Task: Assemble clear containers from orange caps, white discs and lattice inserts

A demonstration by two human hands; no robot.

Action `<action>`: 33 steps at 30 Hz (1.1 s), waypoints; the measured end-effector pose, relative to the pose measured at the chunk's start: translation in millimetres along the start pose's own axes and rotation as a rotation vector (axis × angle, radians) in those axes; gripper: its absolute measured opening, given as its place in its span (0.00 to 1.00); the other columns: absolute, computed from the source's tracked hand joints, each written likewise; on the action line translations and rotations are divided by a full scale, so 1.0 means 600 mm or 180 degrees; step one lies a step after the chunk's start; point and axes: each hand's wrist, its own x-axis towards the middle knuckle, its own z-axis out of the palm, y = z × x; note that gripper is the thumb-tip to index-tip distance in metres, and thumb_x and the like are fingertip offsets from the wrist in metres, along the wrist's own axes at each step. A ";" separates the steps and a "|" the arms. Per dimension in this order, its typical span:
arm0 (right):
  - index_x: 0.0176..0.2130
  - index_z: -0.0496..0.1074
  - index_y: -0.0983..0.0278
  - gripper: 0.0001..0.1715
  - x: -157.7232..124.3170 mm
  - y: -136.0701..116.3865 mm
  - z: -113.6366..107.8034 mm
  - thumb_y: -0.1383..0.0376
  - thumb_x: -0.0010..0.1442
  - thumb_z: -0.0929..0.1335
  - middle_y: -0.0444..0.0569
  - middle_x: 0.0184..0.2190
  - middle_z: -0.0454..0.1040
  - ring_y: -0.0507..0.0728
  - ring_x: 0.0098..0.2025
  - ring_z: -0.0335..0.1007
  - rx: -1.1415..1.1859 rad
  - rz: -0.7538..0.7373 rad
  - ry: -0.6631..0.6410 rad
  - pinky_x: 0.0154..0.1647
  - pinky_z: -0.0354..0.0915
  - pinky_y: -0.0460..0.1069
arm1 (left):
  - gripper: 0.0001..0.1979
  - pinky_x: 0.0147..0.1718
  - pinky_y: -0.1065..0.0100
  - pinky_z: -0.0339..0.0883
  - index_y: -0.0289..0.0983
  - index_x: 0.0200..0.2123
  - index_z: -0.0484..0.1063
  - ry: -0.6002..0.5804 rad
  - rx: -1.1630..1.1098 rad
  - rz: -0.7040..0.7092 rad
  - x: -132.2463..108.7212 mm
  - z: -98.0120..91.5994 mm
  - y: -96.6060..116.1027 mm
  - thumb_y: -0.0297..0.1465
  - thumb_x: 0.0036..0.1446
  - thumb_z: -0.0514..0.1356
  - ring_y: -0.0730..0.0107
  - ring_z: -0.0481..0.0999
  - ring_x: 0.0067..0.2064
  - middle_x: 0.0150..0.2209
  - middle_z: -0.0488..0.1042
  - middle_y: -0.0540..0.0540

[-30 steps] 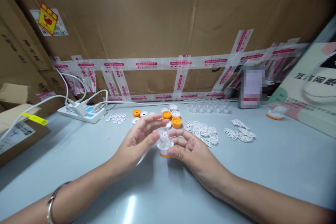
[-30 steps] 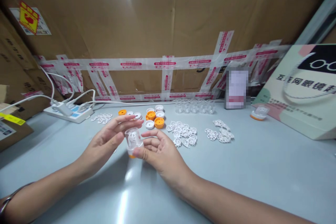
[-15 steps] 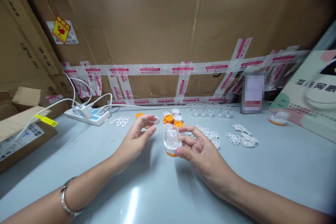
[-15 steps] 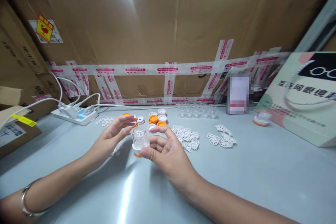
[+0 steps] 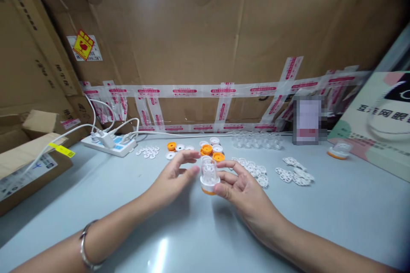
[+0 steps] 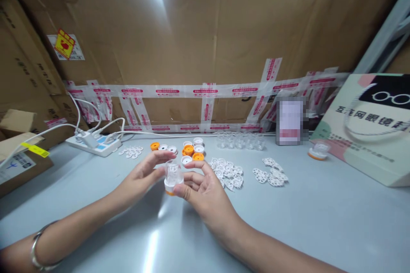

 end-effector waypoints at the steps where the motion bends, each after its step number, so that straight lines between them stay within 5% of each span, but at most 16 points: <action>1: 0.39 0.57 0.60 0.30 0.000 0.000 0.001 0.61 0.43 0.76 0.42 0.31 0.77 0.50 0.34 0.75 0.0000 0.0004 0.0005 0.42 0.66 0.48 | 0.18 0.48 0.58 0.57 0.40 0.45 0.65 0.0106 0.0006 -0.0068 0.000 -0.001 -0.001 0.45 0.55 0.55 0.57 0.62 0.54 0.52 0.65 0.42; 7: 0.39 0.57 0.60 0.30 -0.001 0.000 0.001 0.60 0.43 0.76 0.42 0.32 0.78 0.51 0.34 0.75 -0.0035 0.0039 -0.0044 0.42 0.65 0.48 | 0.23 0.49 0.60 0.57 0.42 0.47 0.64 -0.0189 -0.0095 0.0212 -0.001 0.003 -0.002 0.45 0.51 0.59 0.57 0.61 0.55 0.51 0.66 0.43; 11: 0.38 0.57 0.60 0.28 -0.001 -0.003 -0.001 0.59 0.45 0.75 0.43 0.33 0.78 0.49 0.34 0.74 -0.0047 0.0031 -0.0052 0.42 0.63 0.47 | 0.19 0.47 0.60 0.59 0.40 0.45 0.66 -0.0006 -0.0334 0.0038 0.001 0.000 -0.009 0.46 0.56 0.53 0.58 0.63 0.53 0.50 0.66 0.42; 15: 0.38 0.57 0.60 0.30 0.001 -0.005 -0.002 0.56 0.42 0.75 0.43 0.30 0.78 0.51 0.34 0.74 -0.0049 0.0049 -0.0061 0.41 0.62 0.48 | 0.17 0.46 0.61 0.59 0.39 0.41 0.69 -0.0491 -0.0178 0.0291 -0.002 0.005 -0.005 0.40 0.48 0.63 0.57 0.65 0.52 0.49 0.68 0.43; 23: 0.38 0.61 0.60 0.32 0.002 0.000 0.001 0.61 0.37 0.78 0.42 0.34 0.76 0.52 0.38 0.72 0.0286 0.0182 -0.0065 0.44 0.61 0.48 | 0.12 0.47 0.62 0.60 0.36 0.39 0.70 -0.0377 -0.0634 -0.0109 -0.011 0.020 0.014 0.33 0.51 0.62 0.60 0.67 0.50 0.46 0.71 0.44; 29: 0.39 0.72 0.65 0.17 -0.002 0.008 0.010 0.60 0.49 0.72 0.48 0.36 0.76 0.54 0.42 0.70 0.0284 0.0308 -0.0388 0.50 0.59 0.50 | 0.14 0.43 0.64 0.62 0.36 0.41 0.71 -0.0300 -0.0826 -0.0182 -0.012 0.024 0.007 0.33 0.51 0.61 0.64 0.71 0.42 0.42 0.73 0.45; 33: 0.40 0.74 0.63 0.16 0.000 0.012 0.012 0.60 0.50 0.72 0.47 0.36 0.75 0.53 0.40 0.69 0.0360 0.0199 -0.0384 0.48 0.60 0.48 | 0.13 0.45 0.64 0.62 0.36 0.41 0.72 -0.0262 -0.0829 -0.0141 -0.011 0.027 0.003 0.34 0.51 0.61 0.63 0.71 0.44 0.42 0.74 0.45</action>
